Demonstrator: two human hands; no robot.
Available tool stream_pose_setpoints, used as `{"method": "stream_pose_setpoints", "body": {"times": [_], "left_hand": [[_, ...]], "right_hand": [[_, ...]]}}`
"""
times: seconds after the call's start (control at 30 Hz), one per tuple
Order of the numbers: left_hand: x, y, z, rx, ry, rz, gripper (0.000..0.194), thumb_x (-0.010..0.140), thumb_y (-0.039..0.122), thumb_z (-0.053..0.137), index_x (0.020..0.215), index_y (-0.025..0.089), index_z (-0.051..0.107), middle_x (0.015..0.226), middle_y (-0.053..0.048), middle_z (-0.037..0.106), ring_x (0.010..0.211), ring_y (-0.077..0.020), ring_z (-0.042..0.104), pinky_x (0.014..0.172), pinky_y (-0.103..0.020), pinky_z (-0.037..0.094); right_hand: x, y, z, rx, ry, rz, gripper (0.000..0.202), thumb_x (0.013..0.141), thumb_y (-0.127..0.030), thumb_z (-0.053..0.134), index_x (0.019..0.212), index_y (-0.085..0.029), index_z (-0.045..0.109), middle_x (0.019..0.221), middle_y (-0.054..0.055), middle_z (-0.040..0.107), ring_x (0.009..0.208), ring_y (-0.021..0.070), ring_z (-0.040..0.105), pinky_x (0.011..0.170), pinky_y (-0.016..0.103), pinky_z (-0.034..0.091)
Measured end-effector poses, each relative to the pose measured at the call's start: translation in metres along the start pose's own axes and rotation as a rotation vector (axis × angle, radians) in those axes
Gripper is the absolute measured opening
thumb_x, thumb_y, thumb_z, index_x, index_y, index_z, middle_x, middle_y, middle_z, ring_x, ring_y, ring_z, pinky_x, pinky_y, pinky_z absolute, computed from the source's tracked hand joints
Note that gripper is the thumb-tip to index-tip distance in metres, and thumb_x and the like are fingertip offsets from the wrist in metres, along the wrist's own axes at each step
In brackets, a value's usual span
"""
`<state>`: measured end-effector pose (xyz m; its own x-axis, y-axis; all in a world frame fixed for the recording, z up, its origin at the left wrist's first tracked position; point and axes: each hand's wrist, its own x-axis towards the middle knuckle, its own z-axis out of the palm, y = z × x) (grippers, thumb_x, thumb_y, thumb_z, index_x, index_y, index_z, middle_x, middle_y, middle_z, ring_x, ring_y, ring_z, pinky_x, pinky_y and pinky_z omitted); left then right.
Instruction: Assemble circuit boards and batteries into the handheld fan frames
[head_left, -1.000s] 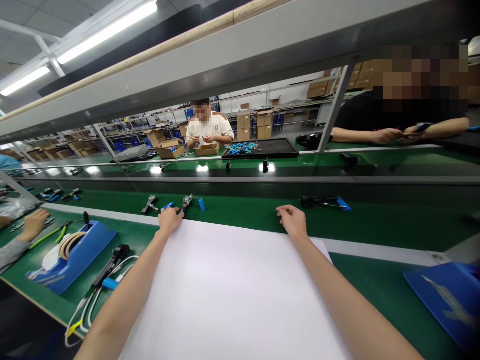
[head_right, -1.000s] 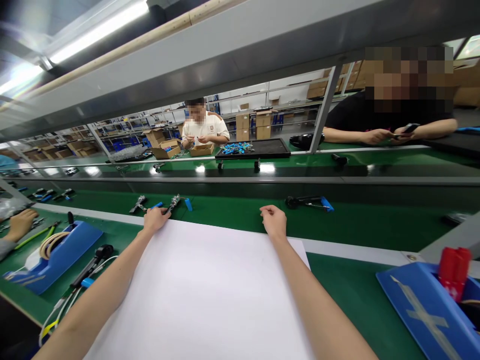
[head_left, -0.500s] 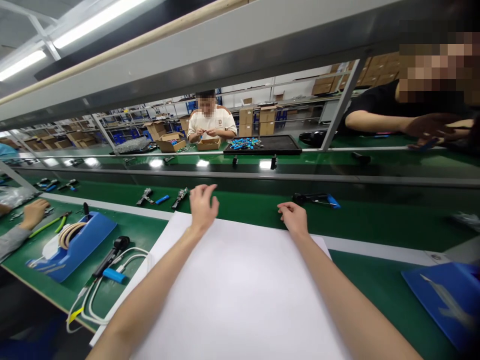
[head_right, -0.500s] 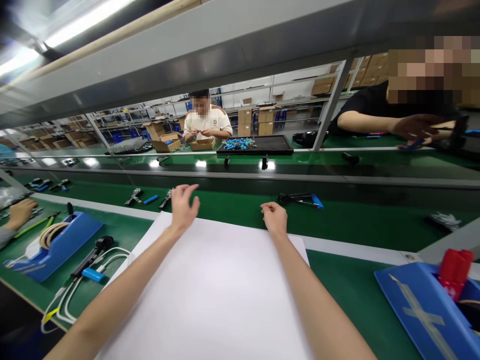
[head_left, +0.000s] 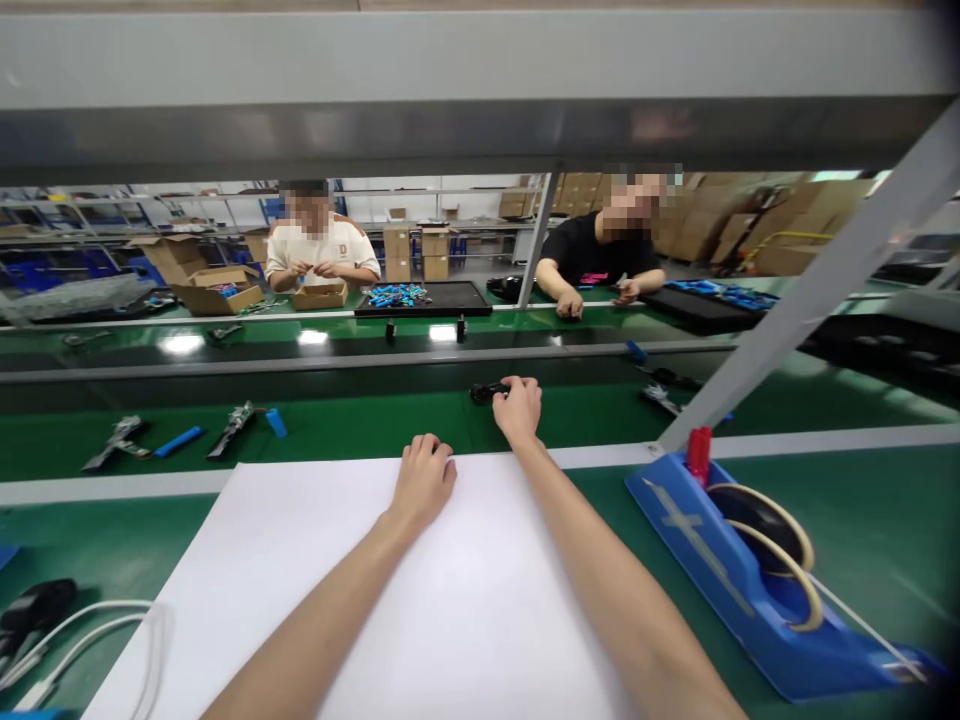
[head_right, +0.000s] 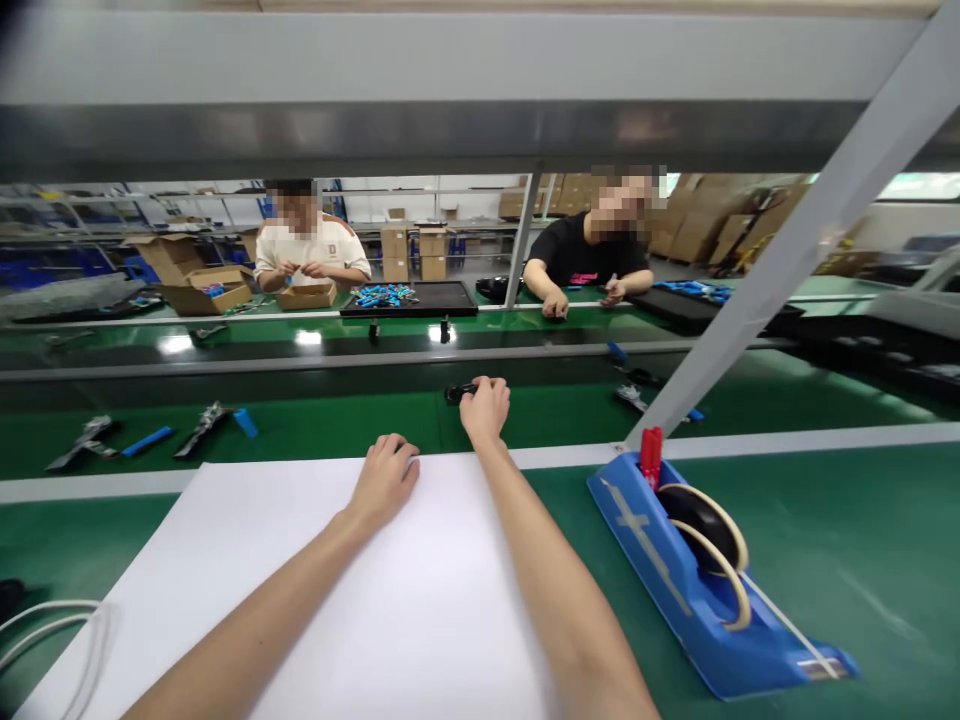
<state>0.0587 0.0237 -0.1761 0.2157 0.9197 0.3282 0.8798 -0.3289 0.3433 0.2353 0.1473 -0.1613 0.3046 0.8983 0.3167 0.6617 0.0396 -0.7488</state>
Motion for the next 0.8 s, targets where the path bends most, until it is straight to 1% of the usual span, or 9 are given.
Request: {"method": "stream_pose_setpoints", "body": {"times": [0.1,0.2,0.33,0.47,0.5,0.57,0.67,0.73,0.8], "left_hand": [[0.003,0.0,-0.001,-0.061,-0.004,-0.02,0.024,0.094,0.019,0.044,0.103,0.019,0.067,0.109,-0.011,0.06,0.112,-0.0291,0.051,0.095,-0.045,0.042],[0.003,0.0,-0.001,-0.156,0.0,-0.055,0.023,0.092,0.019,0.046,0.099,0.02,0.068,0.107,-0.011,0.061,0.111,-0.0301,0.051,0.095,-0.047,0.041],[0.004,-0.001,-0.002,-0.348,0.014,-0.131,0.018,0.084,0.016,0.054,0.09,0.022,0.07,0.101,-0.01,0.064,0.11,-0.0315,0.052,0.099,-0.05,0.038],[0.015,-0.004,-0.012,-0.622,0.061,-0.298,0.016,0.084,0.022,0.055,0.087,0.022,0.07,0.102,-0.01,0.067,0.109,-0.029,0.056,0.102,-0.048,0.039],[0.019,-0.005,-0.019,-0.703,0.067,-0.35,0.019,0.086,0.028,0.053,0.09,0.021,0.071,0.104,-0.011,0.068,0.107,-0.0283,0.059,0.1,-0.046,0.042],[0.026,-0.009,-0.041,-0.851,0.049,-0.426,0.04,0.093,0.044,0.042,0.098,0.018,0.071,0.106,-0.014,0.069,0.101,-0.0272,0.064,0.09,-0.043,0.05],[0.029,-0.016,-0.087,-1.198,-0.124,-0.462,0.077,0.095,0.065,0.014,0.108,0.015,0.071,0.105,-0.016,0.071,0.083,-0.0238,0.07,0.068,-0.037,0.055],[0.027,-0.018,-0.119,-1.629,-0.319,-0.509,0.085,0.092,0.073,0.015,0.11,0.012,0.071,0.098,-0.015,0.072,0.07,-0.0204,0.069,0.055,-0.032,0.053],[0.024,-0.018,-0.142,-1.887,-0.349,-0.581,0.074,0.092,0.072,0.032,0.104,0.011,0.071,0.086,-0.011,0.072,0.059,-0.0177,0.066,0.046,-0.029,0.049]], "right_hand": [[0.015,0.01,-0.012,-0.091,0.02,0.037,0.019,0.079,-0.011,0.056,0.096,-0.01,0.065,0.13,0.025,0.047,0.129,0.0393,0.036,0.105,0.056,0.027],[0.024,0.017,-0.022,-0.073,-0.07,-0.05,0.001,0.08,-0.015,0.061,0.08,-0.014,0.062,0.118,0.02,0.056,0.122,0.0345,0.043,0.104,0.05,0.031],[0.028,0.004,-0.036,0.074,-0.213,-0.202,0.016,0.087,-0.033,0.057,0.081,-0.018,0.057,0.09,0.008,0.063,0.094,0.0226,0.055,0.09,0.036,0.043],[0.018,-0.034,-0.048,0.291,-0.332,-0.284,0.036,0.091,-0.055,0.045,0.089,-0.02,0.05,0.061,-0.002,0.051,0.059,0.0146,0.052,0.063,0.028,0.049],[0.013,-0.046,-0.051,0.342,-0.362,-0.299,0.04,0.089,-0.059,0.045,0.09,-0.02,0.05,0.057,-0.005,0.046,0.052,0.0131,0.048,0.058,0.027,0.049],[-0.001,-0.072,-0.059,0.422,-0.417,-0.328,0.043,0.087,-0.063,0.048,0.091,-0.02,0.05,0.053,-0.008,0.039,0.045,0.0111,0.043,0.052,0.027,0.05],[-0.026,-0.106,-0.071,0.514,-0.527,-0.375,0.039,0.087,-0.058,0.056,0.092,-0.02,0.054,0.054,-0.008,0.04,0.045,0.0103,0.046,0.051,0.028,0.055],[-0.043,-0.122,-0.079,0.577,-0.605,-0.401,0.035,0.087,-0.054,0.061,0.093,-0.019,0.057,0.058,-0.007,0.041,0.046,0.0096,0.048,0.05,0.028,0.056],[-0.057,-0.133,-0.086,0.625,-0.657,-0.399,0.034,0.089,-0.051,0.062,0.096,-0.018,0.059,0.058,-0.007,0.043,0.045,0.0095,0.048,0.045,0.026,0.054]]}}
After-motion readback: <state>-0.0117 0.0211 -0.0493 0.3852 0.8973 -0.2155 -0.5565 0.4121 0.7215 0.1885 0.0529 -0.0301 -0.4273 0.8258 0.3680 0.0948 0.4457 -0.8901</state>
